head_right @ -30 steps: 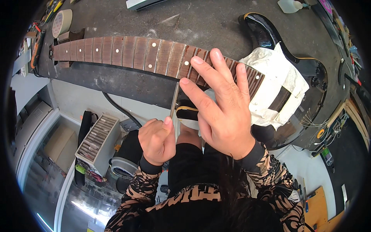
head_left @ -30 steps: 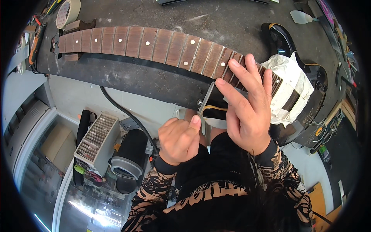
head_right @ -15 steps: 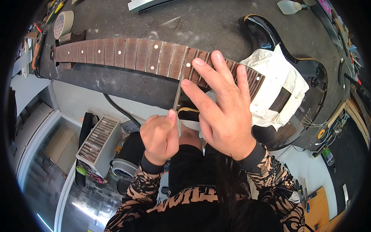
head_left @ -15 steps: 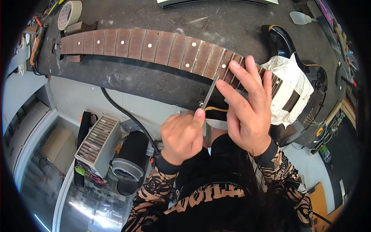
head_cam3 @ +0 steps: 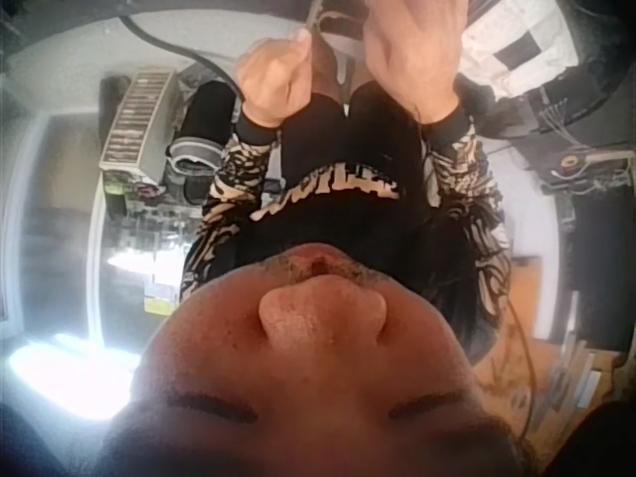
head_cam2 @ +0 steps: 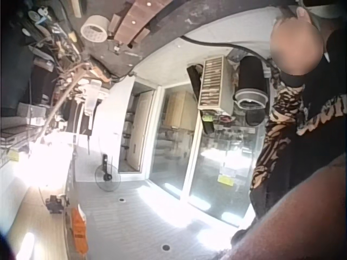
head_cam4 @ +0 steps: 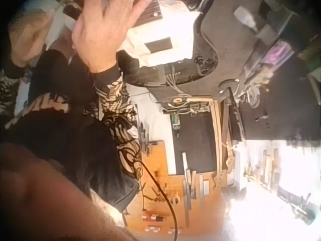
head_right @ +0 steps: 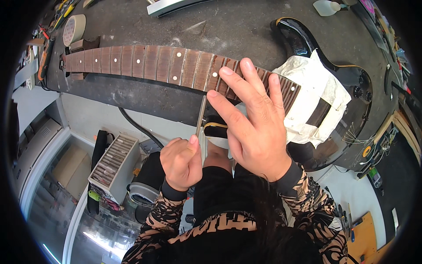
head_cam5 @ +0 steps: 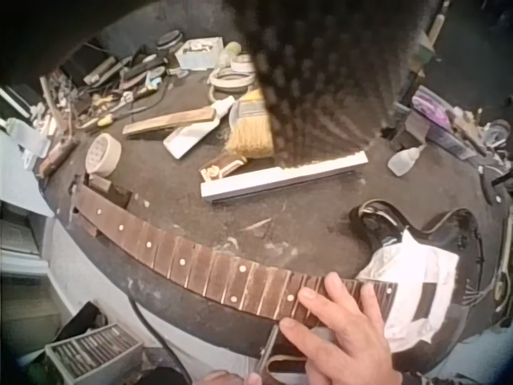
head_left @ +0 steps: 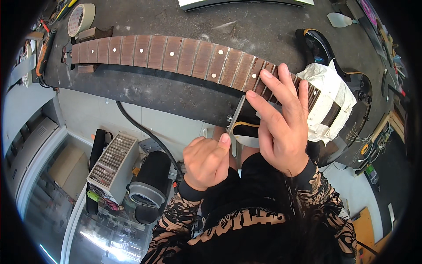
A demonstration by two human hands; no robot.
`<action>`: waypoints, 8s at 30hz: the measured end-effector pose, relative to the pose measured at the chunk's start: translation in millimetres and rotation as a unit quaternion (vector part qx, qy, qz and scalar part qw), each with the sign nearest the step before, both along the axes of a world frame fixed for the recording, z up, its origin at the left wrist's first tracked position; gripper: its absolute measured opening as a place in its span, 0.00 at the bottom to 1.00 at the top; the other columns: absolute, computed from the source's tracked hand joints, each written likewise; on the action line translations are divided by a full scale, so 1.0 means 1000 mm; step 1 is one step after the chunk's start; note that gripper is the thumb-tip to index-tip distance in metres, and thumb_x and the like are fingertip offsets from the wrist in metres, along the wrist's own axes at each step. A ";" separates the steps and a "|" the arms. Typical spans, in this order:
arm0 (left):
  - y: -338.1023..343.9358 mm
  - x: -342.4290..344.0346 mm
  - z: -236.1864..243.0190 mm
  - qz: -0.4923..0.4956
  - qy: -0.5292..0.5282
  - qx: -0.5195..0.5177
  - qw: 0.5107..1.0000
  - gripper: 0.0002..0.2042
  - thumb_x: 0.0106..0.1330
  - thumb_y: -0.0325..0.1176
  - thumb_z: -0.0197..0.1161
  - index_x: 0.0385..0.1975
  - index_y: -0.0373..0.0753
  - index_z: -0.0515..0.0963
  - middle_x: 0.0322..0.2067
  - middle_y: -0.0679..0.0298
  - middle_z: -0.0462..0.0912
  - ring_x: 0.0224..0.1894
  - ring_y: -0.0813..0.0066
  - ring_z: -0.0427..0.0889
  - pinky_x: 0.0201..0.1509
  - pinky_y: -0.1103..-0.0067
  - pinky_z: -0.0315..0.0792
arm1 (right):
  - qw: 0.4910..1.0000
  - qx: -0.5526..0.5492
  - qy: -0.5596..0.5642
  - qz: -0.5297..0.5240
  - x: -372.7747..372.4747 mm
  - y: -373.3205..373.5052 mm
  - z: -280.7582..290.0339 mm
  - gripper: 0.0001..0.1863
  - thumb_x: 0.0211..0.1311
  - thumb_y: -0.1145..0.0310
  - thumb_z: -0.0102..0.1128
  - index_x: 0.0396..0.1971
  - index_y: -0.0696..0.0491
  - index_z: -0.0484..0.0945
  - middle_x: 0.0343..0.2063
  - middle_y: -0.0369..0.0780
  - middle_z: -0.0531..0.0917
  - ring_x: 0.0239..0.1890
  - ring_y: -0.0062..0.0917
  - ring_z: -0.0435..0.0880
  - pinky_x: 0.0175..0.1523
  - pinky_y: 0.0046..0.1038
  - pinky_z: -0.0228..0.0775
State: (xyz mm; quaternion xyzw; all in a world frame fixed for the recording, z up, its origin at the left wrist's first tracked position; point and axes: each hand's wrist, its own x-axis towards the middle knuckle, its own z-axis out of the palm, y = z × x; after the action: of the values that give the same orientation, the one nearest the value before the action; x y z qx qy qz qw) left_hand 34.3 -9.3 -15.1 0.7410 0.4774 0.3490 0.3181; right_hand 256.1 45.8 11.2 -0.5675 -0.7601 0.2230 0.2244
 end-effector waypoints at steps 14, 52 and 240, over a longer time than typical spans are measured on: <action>0.014 0.014 -0.006 0.037 0.016 0.010 0.999 0.25 0.60 0.17 0.68 0.61 0.31 0.83 0.23 0.62 0.79 0.22 0.61 0.79 0.27 0.69 0.70 | 1.000 0.006 -0.011 -0.002 -0.001 -0.001 -0.005 0.35 0.57 0.83 0.63 0.67 0.47 0.83 0.72 0.44 0.79 0.80 0.46 0.70 0.84 0.59 0.47; 0.083 0.051 0.025 0.044 0.041 -0.035 0.998 0.20 0.65 0.17 0.64 0.58 0.30 0.84 0.26 0.59 0.84 0.25 0.59 0.84 0.29 0.67 0.75 | 1.000 0.010 0.006 -0.013 0.000 0.002 0.003 0.36 0.54 0.86 0.59 0.68 0.57 0.80 0.72 0.44 0.78 0.80 0.44 0.70 0.84 0.55 0.49; -0.552 -0.061 0.041 0.530 0.148 -0.567 0.612 0.18 0.69 0.42 0.70 0.49 0.36 0.90 0.46 0.44 0.92 0.52 0.50 0.91 0.59 0.62 0.80 | 0.982 -0.140 0.026 -0.122 -0.002 0.292 0.032 0.33 0.58 0.53 0.82 0.54 0.60 0.80 0.50 0.52 0.88 0.54 0.48 0.88 0.60 0.44 0.80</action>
State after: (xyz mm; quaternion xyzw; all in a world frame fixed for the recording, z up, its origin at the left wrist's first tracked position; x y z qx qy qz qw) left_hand -26.3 -561.5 25.9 0.0717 0.9304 0.0017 0.3594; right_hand 254.3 337.4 43.4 -0.6761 -0.6400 0.3129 0.1882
